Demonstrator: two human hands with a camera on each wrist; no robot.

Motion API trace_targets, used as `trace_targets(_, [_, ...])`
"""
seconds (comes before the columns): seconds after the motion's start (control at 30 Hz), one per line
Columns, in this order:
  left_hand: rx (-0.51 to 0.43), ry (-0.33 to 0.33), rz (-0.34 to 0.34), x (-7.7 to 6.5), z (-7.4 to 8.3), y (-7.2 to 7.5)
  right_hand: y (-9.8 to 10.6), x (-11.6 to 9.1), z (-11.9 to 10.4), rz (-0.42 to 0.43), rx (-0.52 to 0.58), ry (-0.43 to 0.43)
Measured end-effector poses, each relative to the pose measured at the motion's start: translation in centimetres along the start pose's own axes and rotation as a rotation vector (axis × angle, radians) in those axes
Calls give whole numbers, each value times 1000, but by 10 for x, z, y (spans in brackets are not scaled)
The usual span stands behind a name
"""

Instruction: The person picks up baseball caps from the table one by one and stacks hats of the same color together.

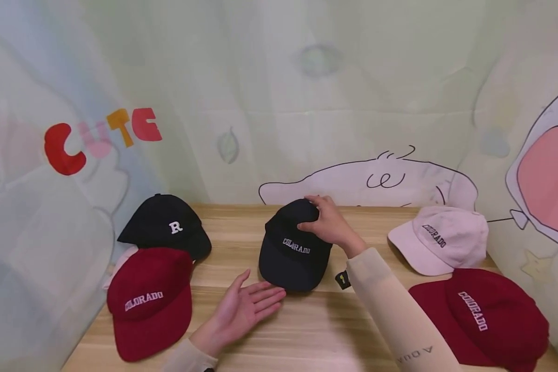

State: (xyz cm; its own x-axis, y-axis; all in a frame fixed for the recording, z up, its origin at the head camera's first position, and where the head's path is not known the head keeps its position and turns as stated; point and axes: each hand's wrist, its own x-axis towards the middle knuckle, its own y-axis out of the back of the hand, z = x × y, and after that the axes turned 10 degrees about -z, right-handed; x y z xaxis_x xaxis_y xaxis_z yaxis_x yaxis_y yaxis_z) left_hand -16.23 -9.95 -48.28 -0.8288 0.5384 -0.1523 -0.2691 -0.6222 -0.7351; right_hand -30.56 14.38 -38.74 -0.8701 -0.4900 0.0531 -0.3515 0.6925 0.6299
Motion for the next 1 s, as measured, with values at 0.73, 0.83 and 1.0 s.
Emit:
trace_targets(0.73, [-3,-65,11,-22,31,25,-57,49,-26,93,-151,75])
trace_targets(0.83, [10,-69,32,-25,36,27,-63,57,-28,88,-151,84])
trace_targets(1.0, [-10,-81,72,-29,42,34,-76,67,-29,66,-141,90])
